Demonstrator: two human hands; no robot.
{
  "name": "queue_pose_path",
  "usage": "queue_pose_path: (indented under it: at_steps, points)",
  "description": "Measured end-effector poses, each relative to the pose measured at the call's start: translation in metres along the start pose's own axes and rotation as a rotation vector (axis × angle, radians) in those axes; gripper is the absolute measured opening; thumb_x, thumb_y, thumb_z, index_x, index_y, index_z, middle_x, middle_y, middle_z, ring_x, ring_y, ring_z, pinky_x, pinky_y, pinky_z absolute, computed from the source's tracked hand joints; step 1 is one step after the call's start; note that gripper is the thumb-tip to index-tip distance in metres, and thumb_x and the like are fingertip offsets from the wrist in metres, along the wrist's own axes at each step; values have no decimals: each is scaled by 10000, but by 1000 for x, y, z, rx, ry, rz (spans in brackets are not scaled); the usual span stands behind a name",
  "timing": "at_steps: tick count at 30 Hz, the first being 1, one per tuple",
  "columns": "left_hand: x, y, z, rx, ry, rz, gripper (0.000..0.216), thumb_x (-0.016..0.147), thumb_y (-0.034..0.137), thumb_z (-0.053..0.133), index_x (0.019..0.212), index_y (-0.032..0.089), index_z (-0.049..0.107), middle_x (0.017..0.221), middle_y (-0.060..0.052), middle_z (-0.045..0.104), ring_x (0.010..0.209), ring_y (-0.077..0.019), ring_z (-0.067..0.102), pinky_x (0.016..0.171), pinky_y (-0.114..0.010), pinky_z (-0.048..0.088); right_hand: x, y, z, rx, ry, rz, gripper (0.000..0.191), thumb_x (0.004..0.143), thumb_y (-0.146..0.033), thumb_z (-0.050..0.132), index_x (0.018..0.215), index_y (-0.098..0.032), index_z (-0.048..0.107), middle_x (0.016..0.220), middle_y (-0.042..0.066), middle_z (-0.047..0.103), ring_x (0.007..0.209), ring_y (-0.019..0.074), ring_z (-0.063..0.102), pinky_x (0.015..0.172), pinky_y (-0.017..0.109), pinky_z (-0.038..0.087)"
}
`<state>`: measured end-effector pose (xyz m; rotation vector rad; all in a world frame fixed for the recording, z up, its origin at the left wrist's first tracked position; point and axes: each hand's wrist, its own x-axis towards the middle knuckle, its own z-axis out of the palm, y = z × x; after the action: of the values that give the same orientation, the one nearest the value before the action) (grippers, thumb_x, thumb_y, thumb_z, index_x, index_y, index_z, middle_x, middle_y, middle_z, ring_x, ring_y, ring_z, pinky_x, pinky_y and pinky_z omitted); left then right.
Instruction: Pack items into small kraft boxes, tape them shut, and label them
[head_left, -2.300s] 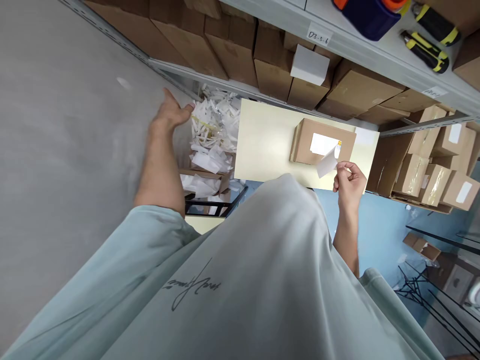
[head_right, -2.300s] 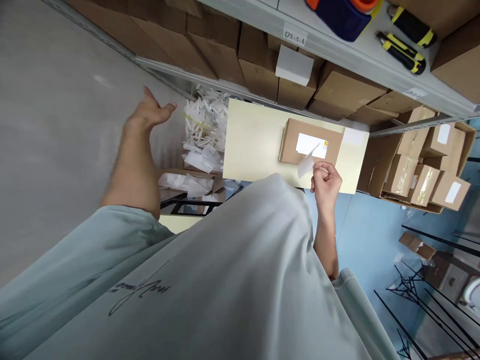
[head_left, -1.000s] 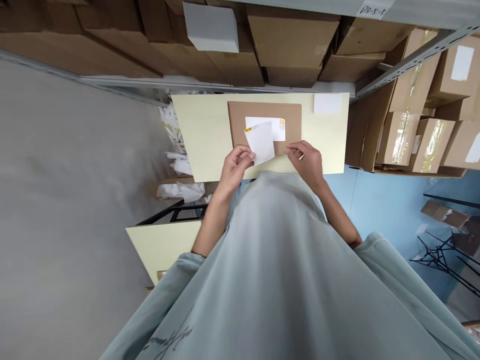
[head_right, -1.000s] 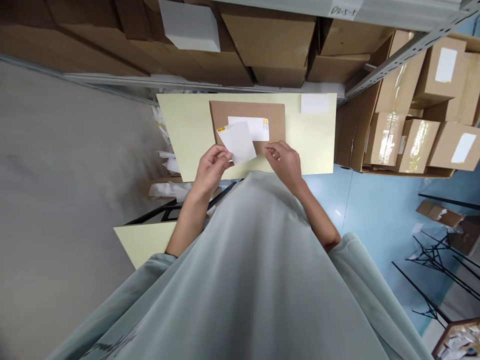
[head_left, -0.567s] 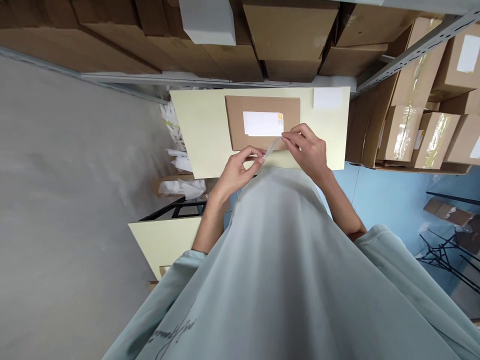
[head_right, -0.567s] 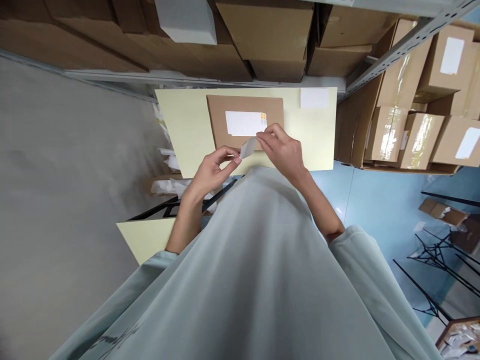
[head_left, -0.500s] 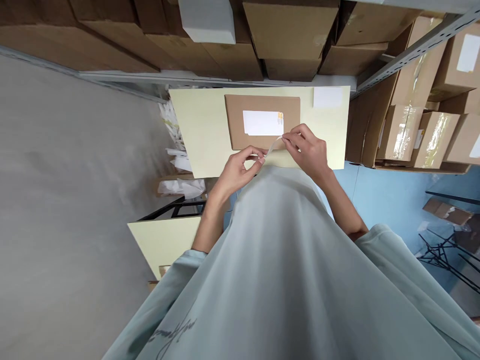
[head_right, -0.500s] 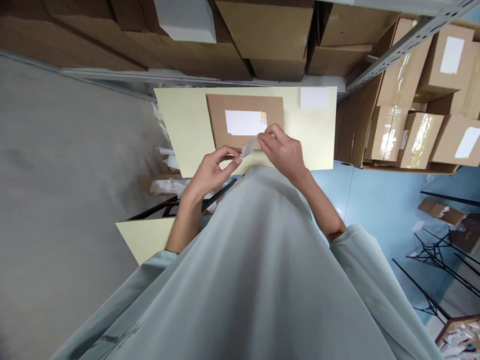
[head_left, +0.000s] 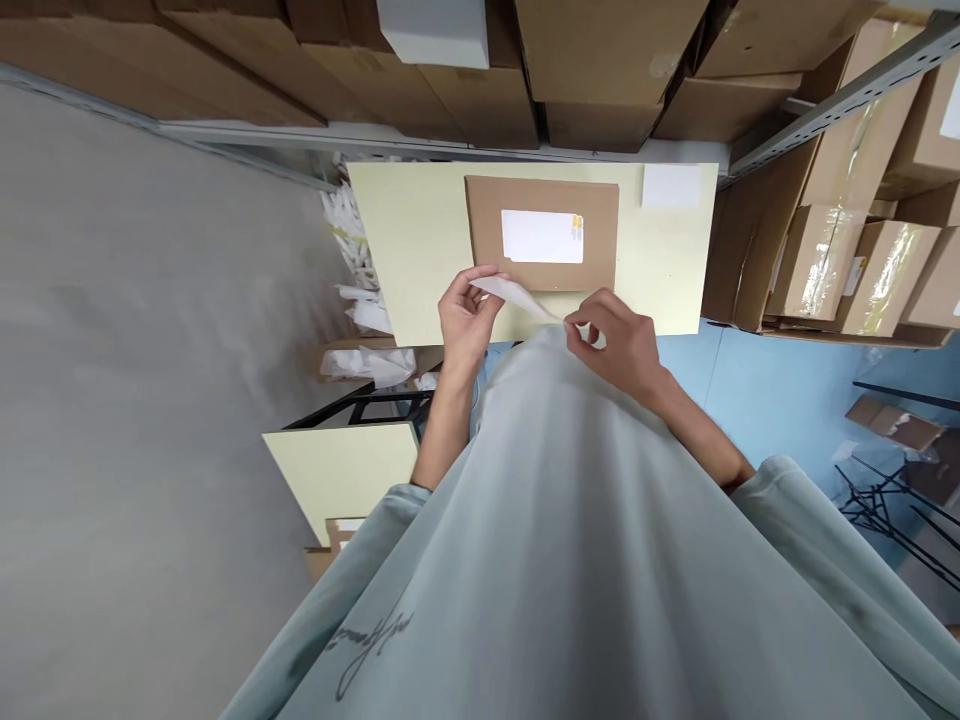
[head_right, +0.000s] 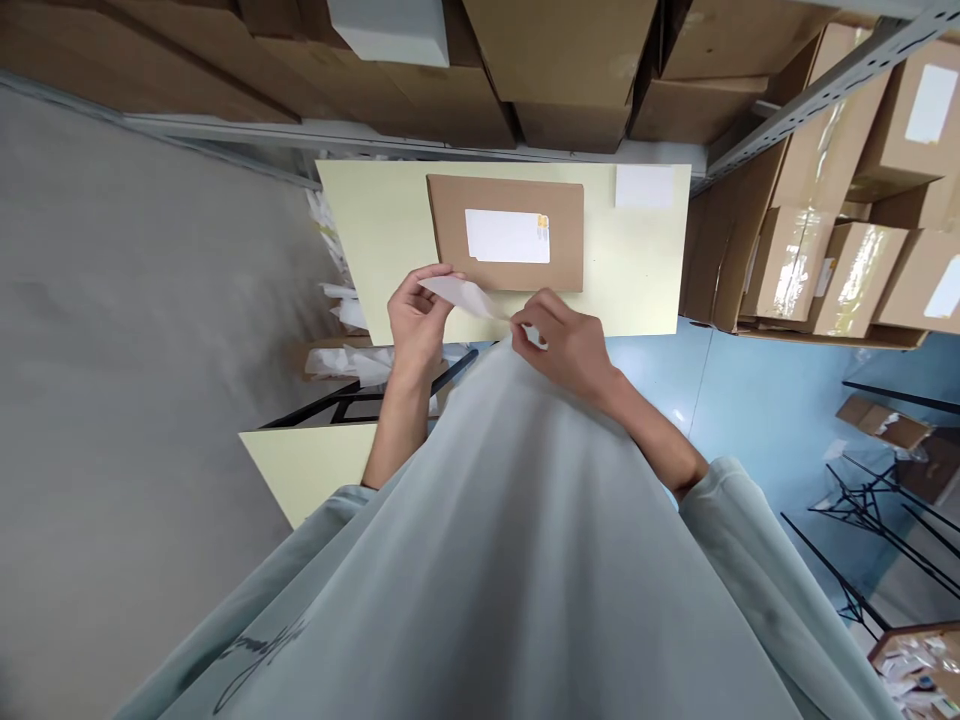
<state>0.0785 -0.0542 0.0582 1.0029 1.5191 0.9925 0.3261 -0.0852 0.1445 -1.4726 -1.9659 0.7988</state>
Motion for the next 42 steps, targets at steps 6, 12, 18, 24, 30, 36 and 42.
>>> queue_pose_path:
  at_steps: [6,12,18,24,30,36,42]
  points:
    - [2,6,0,108,42,-45,418,946,658,868,984,254,768,915,-44,794,889,-214,769,825,-342,658,16,21,-5,141,41,278,249,1099,-455,720,935,-271,756,974,31,736,705,162,638,690,347,587]
    - [40,-6,6,223,2,43,342,965,569,867,966,240,774,958,-56,792,970,-234,757,848,-343,635,45,87,22,225,58,388,456,1075,-660,725,896,-241,736,855,17,707,752,166,624,721,331,564]
    - [91,-36,18,309,-44,29,124,938,336,834,901,228,787,1025,-67,810,915,-219,738,947,-384,626,73,137,53,184,23,457,405,1062,-577,749,862,-226,729,881,31,725,837,188,646,820,356,575]
    - [108,-55,24,322,-14,-14,84,906,276,827,867,232,768,994,-60,799,881,-208,705,958,-368,607,77,149,67,105,24,477,298,1067,-455,746,881,-223,745,942,38,725,909,204,667,925,385,582]
    - [111,-61,24,308,25,-20,108,889,285,845,834,241,763,975,-60,794,857,-208,688,947,-369,609,80,153,75,13,32,507,251,1057,-408,749,862,-249,747,913,24,721,919,218,669,1010,423,588]
    - [113,-64,26,302,46,-29,138,885,285,847,816,248,734,943,-51,776,871,-221,694,969,-382,612,80,157,81,-37,43,508,305,1071,-490,744,851,-280,740,939,47,749,956,249,674,1041,475,610]
    - [115,-69,28,365,71,-2,99,899,243,820,833,255,748,914,-52,766,889,-236,716,950,-392,612,83,156,86,-74,44,539,328,1094,-492,725,863,-262,701,945,60,727,1035,264,670,1064,490,606]
